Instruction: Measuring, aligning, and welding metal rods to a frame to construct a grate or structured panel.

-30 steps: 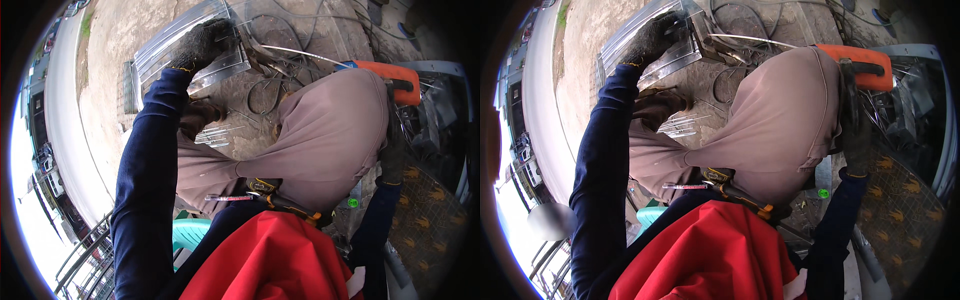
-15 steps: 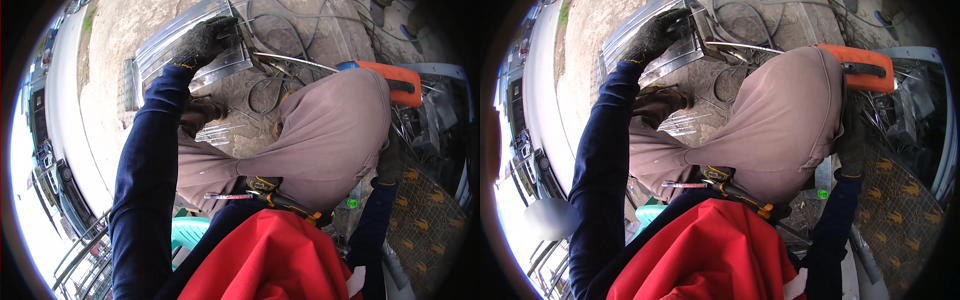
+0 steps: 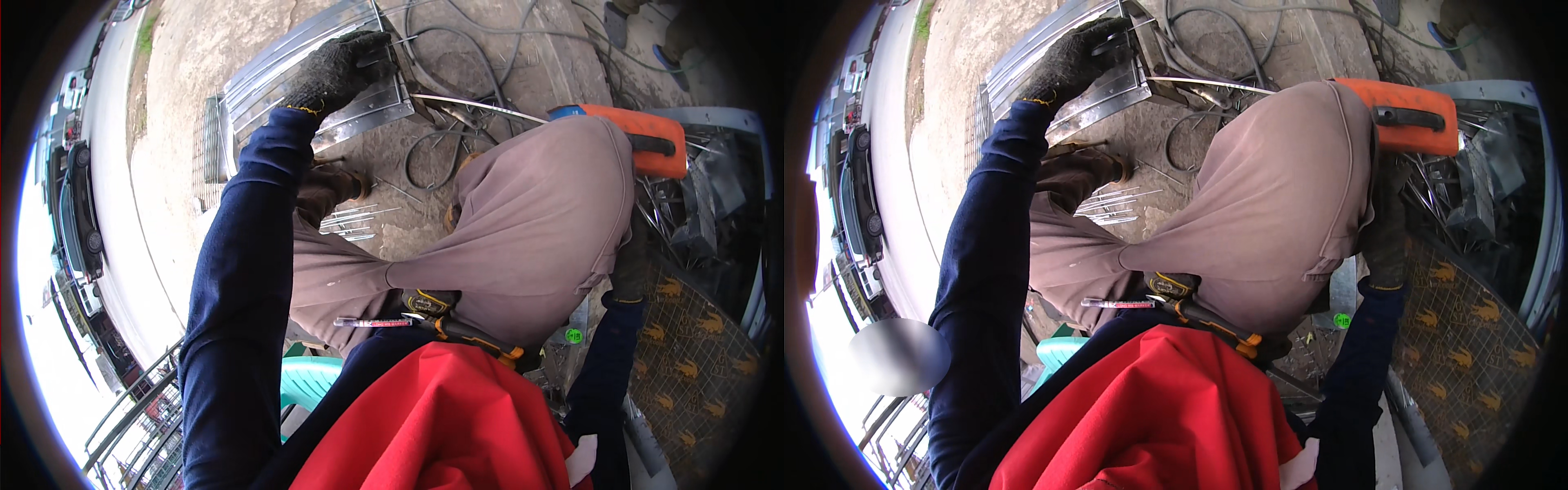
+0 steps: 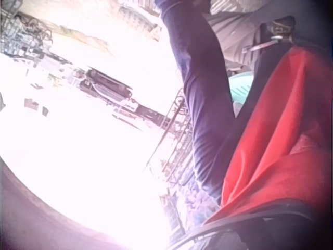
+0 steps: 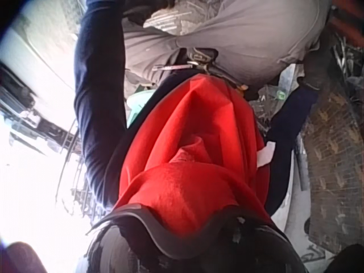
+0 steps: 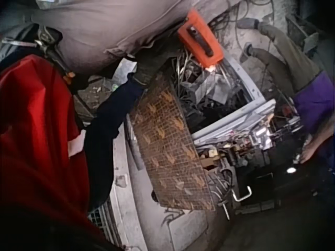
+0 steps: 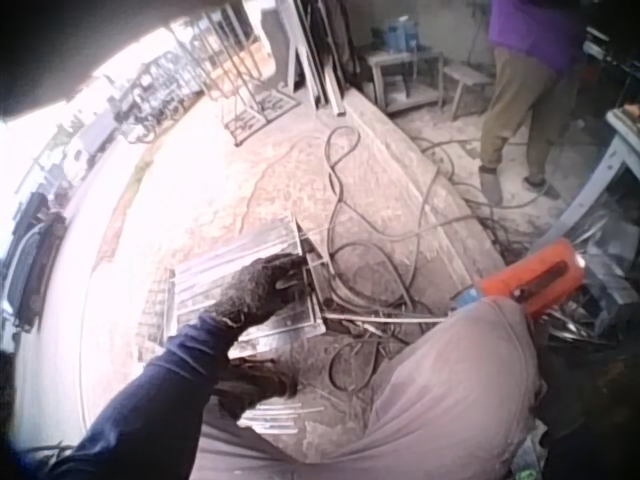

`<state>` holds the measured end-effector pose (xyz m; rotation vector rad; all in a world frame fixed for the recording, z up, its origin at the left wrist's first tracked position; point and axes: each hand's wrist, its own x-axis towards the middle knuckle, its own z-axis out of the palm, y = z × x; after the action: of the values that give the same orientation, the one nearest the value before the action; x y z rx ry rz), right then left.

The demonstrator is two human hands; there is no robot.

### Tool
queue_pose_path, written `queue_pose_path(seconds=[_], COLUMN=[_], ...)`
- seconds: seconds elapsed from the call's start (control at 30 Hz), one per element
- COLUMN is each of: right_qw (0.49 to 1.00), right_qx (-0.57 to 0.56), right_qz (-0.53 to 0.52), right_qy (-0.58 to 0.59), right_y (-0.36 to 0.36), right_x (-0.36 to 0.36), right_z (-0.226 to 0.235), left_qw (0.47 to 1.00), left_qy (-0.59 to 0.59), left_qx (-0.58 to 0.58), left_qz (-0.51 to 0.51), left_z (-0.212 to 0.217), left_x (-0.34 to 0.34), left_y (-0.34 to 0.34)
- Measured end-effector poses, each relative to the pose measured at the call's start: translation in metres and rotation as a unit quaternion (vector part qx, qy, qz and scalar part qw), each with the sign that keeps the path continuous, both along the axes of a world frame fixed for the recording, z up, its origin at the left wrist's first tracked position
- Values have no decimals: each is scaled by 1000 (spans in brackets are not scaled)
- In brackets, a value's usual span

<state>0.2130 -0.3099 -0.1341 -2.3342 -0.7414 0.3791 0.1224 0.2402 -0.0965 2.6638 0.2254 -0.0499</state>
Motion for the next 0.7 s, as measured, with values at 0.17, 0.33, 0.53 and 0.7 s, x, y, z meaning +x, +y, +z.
queue_pose_path(seconds=[0.17, 0.33, 0.53, 0.7], right_qw=[995, 1000, 992, 998], right_qx=[48, -7, 32, -57], right_qz=[-12, 4, -28, 6], right_qy=[90, 28, 117, -17], right_y=[0, 10, 9, -21], right_x=[2, 0, -1, 7], right_z=[-4, 2, 3, -26], left_qw=[999, 999, 999, 999], left_qy=[-6, 9, 4, -8], left_qx=[-11, 42, 40, 30], left_qz=[-33, -4, -3, -8], left_z=[3, -1, -4, -3], left_x=[0, 1, 0, 0], left_y=[4, 4, 4, 3])
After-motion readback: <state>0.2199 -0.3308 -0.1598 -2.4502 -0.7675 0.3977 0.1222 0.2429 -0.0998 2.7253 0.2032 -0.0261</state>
